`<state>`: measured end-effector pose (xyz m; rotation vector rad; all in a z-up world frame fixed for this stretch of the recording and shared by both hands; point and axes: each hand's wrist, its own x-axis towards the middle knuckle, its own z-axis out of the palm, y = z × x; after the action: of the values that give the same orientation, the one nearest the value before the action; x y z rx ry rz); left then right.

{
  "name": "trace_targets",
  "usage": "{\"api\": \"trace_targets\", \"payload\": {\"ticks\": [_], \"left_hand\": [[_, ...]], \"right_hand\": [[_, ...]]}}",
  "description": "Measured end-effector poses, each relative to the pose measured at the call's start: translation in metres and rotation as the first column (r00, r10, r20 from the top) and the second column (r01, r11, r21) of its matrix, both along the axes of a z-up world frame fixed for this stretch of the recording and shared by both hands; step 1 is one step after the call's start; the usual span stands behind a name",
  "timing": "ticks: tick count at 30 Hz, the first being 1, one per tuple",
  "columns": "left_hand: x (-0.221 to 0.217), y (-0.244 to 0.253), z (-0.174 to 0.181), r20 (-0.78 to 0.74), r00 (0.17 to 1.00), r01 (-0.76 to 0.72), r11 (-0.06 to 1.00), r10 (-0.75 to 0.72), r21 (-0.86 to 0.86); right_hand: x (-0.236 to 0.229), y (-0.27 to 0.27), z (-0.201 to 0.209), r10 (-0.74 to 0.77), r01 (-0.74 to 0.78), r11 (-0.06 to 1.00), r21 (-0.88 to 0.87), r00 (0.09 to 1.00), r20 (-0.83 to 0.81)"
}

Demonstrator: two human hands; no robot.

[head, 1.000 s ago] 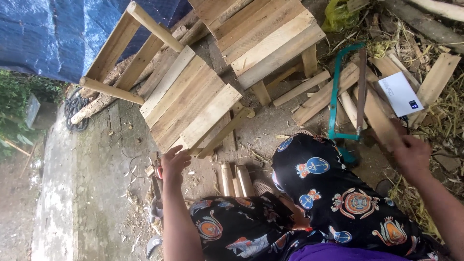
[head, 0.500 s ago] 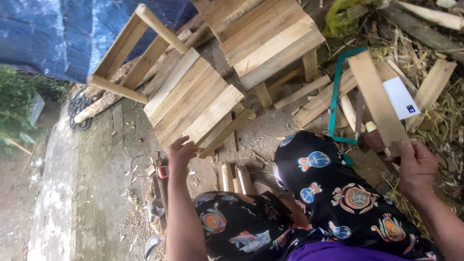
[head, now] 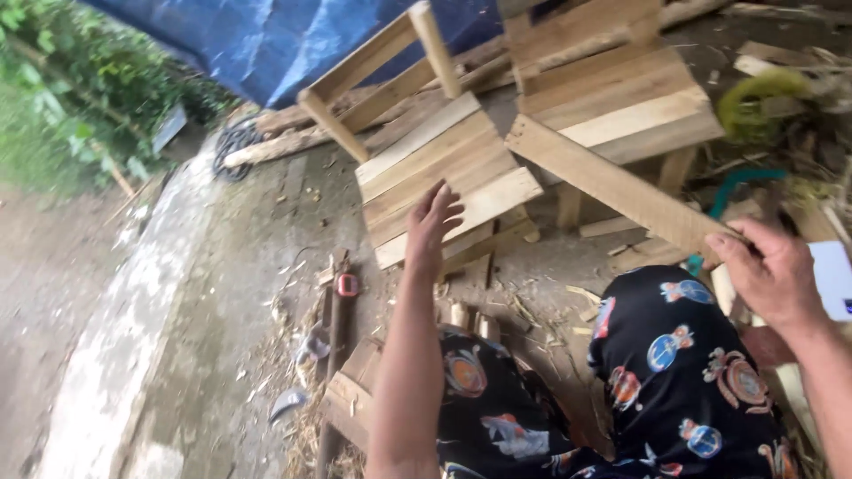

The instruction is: Sanding a wooden rod and inspecting wooden planks for furniture assembly.

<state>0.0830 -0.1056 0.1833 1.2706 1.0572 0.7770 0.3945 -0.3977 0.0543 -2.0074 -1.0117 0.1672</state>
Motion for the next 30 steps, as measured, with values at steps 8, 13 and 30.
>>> {"api": "trace_targets", "payload": {"ticks": [8, 13, 30], "left_hand": [[-0.031, 0.021, -0.007, 0.373, 0.919, -0.082, 0.988, 0.126, -0.131], [-0.068, 0.058, -0.061, 0.522, 0.818, -0.201, 0.97, 0.242, -0.134], [-0.127, 0.124, -0.167, 0.126, 0.784, -0.581, 0.789, 0.608, -0.199]], "right_hand": [[-0.025, 0.096, 0.094, 0.391, -0.414, 0.908, -0.072, 0.895, -0.216], [-0.038, 0.168, 0.126, 0.471, -0.557, 0.814, -0.163, 0.798, -0.375], [-0.074, 0.322, -0.007, 0.432, -0.365, 0.897, 0.248, 0.612, -0.662]]}}
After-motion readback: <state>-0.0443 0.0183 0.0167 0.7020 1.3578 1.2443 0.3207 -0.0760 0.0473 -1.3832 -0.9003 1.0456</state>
